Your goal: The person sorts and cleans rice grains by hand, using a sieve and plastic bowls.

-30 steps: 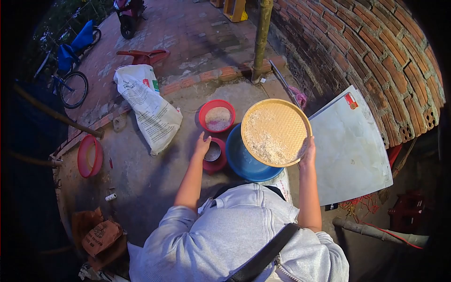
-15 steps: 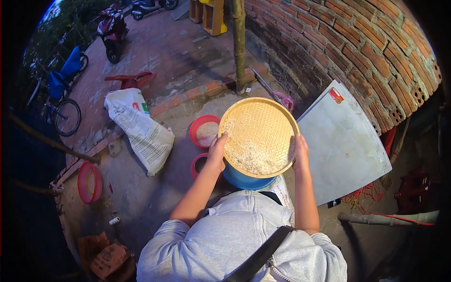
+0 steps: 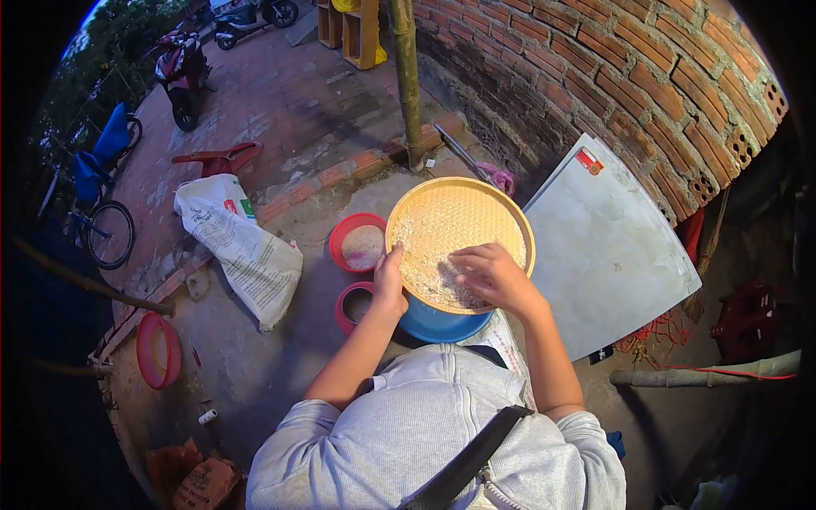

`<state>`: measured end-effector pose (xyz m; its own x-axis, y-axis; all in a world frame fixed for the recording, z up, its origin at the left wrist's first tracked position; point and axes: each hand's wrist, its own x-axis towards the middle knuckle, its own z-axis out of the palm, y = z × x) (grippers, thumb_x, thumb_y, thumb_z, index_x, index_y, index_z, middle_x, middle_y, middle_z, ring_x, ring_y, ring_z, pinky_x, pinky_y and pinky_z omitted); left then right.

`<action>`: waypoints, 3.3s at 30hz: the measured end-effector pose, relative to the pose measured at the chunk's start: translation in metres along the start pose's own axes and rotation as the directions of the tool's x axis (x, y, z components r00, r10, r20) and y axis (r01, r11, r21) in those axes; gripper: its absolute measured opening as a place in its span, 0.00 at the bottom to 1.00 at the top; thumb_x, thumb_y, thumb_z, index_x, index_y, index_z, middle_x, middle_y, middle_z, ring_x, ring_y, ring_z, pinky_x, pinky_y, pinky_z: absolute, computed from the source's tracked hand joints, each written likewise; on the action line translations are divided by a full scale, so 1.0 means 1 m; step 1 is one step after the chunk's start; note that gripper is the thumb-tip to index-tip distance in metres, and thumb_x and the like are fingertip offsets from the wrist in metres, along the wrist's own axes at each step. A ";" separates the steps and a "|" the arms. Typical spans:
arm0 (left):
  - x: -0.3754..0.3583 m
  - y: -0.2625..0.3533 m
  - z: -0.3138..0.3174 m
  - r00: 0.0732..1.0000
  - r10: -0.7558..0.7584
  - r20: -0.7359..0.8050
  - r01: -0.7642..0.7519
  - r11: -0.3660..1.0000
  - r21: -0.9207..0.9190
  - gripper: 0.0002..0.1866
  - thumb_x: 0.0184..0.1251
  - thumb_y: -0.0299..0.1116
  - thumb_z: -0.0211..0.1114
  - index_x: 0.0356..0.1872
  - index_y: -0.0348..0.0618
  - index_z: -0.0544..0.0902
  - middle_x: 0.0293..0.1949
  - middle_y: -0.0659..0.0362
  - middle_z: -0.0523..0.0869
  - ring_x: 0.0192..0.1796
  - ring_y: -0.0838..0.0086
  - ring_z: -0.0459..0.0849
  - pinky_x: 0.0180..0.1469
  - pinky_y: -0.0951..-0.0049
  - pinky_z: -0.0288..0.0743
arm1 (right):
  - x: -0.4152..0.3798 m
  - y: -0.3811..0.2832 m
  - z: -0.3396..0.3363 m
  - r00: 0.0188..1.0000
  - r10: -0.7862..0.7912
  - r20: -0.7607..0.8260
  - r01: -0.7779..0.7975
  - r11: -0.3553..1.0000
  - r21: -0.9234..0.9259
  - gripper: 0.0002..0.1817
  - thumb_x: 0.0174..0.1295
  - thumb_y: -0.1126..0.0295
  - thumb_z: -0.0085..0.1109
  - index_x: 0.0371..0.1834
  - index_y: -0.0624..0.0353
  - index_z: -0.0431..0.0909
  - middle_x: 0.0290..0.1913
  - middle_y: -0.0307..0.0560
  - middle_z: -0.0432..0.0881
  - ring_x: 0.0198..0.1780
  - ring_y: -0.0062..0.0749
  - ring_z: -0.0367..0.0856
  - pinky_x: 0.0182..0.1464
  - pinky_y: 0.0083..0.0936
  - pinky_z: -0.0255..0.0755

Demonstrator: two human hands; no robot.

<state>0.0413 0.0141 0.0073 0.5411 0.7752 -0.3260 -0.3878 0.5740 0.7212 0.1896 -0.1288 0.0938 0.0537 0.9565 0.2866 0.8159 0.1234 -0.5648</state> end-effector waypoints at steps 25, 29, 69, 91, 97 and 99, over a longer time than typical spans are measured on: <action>0.002 0.006 -0.017 0.999 -0.042 0.003 0.042 0.999 -0.016 0.21 0.68 0.40 0.52 0.56 0.36 0.72 0.52 0.51 0.79 0.53 0.65 0.79 0.55 0.65 0.72 | 0.027 0.004 0.018 0.980 -0.196 0.036 0.193 0.979 0.062 0.11 0.50 0.78 0.60 0.39 0.61 0.82 0.39 0.47 0.82 0.43 0.43 0.79 0.47 0.31 0.74; 0.006 0.004 -0.020 0.999 -0.034 -0.003 0.034 0.999 -0.029 0.21 0.69 0.40 0.52 0.57 0.37 0.71 0.53 0.51 0.79 0.54 0.65 0.78 0.55 0.64 0.71 | 0.026 0.001 0.027 0.939 -0.297 0.174 0.277 0.952 0.128 0.12 0.49 0.77 0.61 0.40 0.60 0.82 0.41 0.46 0.81 0.46 0.41 0.78 0.50 0.31 0.71; -0.098 0.072 -0.288 0.444 0.433 -0.784 -0.606 0.790 0.093 0.23 0.69 0.39 0.53 0.60 0.38 0.67 0.58 0.52 0.74 0.58 0.63 0.74 0.60 0.62 0.67 | 0.146 0.022 0.245 0.907 -0.305 0.291 0.272 0.951 0.149 0.09 0.49 0.75 0.61 0.35 0.63 0.82 0.35 0.55 0.82 0.37 0.47 0.81 0.41 0.34 0.75; -0.068 0.050 -0.194 0.851 0.226 -0.474 -0.342 0.924 -0.173 0.23 0.69 0.42 0.53 0.57 0.34 0.70 0.52 0.50 0.79 0.52 0.63 0.79 0.55 0.65 0.72 | 0.079 0.036 0.175 0.772 0.294 0.563 -0.557 -0.113 0.823 0.30 0.66 0.48 0.48 0.60 0.62 0.64 0.58 0.50 0.73 0.54 0.38 0.75 0.53 0.36 0.72; -0.076 0.078 -0.129 0.947 0.008 -0.322 -0.036 0.996 -0.079 0.23 0.67 0.41 0.57 0.60 0.43 0.68 0.52 0.51 0.77 0.51 0.67 0.78 0.53 0.67 0.72 | 0.060 0.026 0.135 0.748 0.506 0.429 -0.373 -0.214 0.903 0.26 0.66 0.54 0.50 0.57 0.64 0.69 0.50 0.49 0.78 0.50 0.37 0.77 0.52 0.33 0.72; -0.070 0.078 -0.124 0.939 0.135 -0.316 -0.131 0.991 0.034 0.24 0.66 0.39 0.58 0.60 0.43 0.67 0.52 0.52 0.77 0.52 0.67 0.78 0.54 0.66 0.71 | 0.058 0.023 0.127 0.761 0.540 0.360 -0.294 -0.208 0.933 0.25 0.66 0.54 0.50 0.56 0.64 0.69 0.49 0.49 0.78 0.49 0.38 0.78 0.52 0.33 0.72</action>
<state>-0.1197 0.0371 0.0106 0.2195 0.8889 -0.4021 -0.4296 0.4581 0.7782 0.1387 -0.0375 -0.0009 0.2739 0.8897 -0.3654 -0.7223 -0.0606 -0.6889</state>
